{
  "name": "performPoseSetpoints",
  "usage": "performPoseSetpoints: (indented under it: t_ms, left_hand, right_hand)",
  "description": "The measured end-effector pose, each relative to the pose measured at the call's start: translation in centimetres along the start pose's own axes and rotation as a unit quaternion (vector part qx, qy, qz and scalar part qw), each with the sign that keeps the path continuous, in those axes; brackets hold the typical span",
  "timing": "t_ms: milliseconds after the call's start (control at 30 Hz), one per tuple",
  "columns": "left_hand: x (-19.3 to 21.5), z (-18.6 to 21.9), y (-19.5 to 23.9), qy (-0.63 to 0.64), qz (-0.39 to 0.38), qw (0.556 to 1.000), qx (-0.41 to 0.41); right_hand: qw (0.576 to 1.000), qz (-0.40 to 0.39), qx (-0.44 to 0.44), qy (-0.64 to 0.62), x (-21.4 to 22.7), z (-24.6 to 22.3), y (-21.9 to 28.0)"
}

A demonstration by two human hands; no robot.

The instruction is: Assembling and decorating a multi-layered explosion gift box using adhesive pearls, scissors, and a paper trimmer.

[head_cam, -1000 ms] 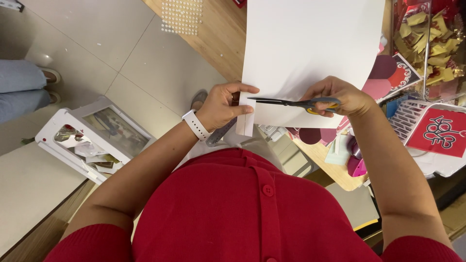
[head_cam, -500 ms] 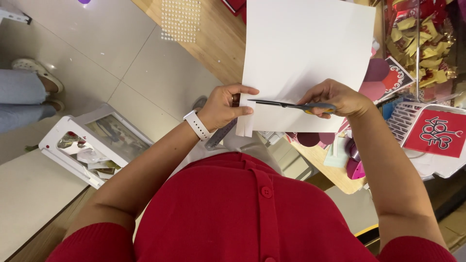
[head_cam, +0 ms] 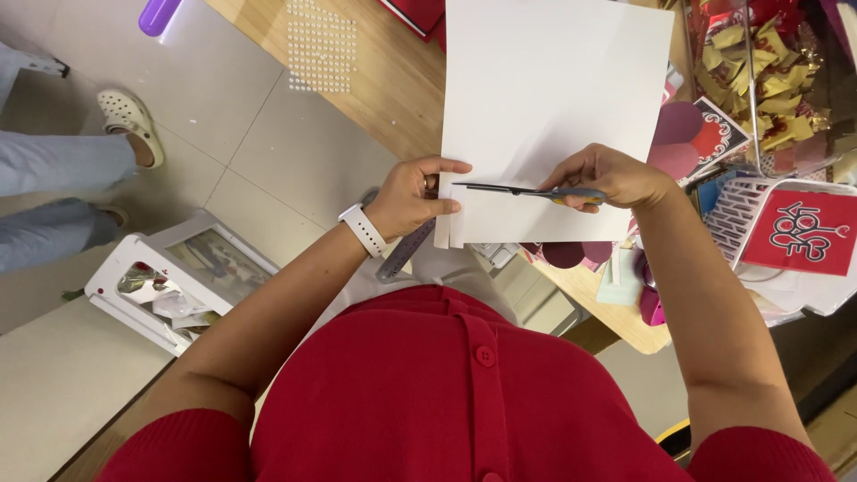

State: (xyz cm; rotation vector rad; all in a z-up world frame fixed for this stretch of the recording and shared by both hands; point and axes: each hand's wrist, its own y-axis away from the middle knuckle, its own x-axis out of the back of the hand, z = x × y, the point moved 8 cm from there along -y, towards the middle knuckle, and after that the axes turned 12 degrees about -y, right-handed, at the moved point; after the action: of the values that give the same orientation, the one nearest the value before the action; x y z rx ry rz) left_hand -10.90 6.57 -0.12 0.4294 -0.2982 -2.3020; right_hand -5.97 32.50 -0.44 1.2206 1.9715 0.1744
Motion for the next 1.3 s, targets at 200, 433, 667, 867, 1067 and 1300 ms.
performPoseSetpoints:
  t_ms: [200, 433, 667, 867, 1067, 1300]
  left_hand:
    - [0.5, -2.5, -0.9, -0.018, -0.006, 1.0, 0.006]
    - [0.9, -1.3, -1.0, -0.128, 0.019, 0.991, -0.025]
    - [2.2, 3.6, 1.4, -0.265, 0.137, 0.954, -0.034]
    - [0.6, 4.7, 0.5, 0.1, 0.198, 0.975, 0.0]
    - [-3.2, 10.0, -0.2, 0.152, 0.165, 0.971, -0.081]
    - [-6.2, 11.6, 0.1, 0.142, 0.14, 0.976, -0.092]
  right_hand:
    - [1.0, 0.003, -0.001, 0.008, 0.2, -0.5, -0.1]
    - [0.998, 0.039, 0.014, 0.038, 2.3, -1.1, 3.0]
    - [0.971, 0.192, 0.127, 0.073, -1.5, -1.2, 8.0]
    - [0.895, 0.38, 0.234, -0.01, -6.0, 6.9, 7.4]
    - [0.85, 0.329, 0.385, -0.145, -12.1, 10.7, 3.0]
    - [0.816, 0.358, 0.447, -0.077, -15.2, 7.4, 3.0]
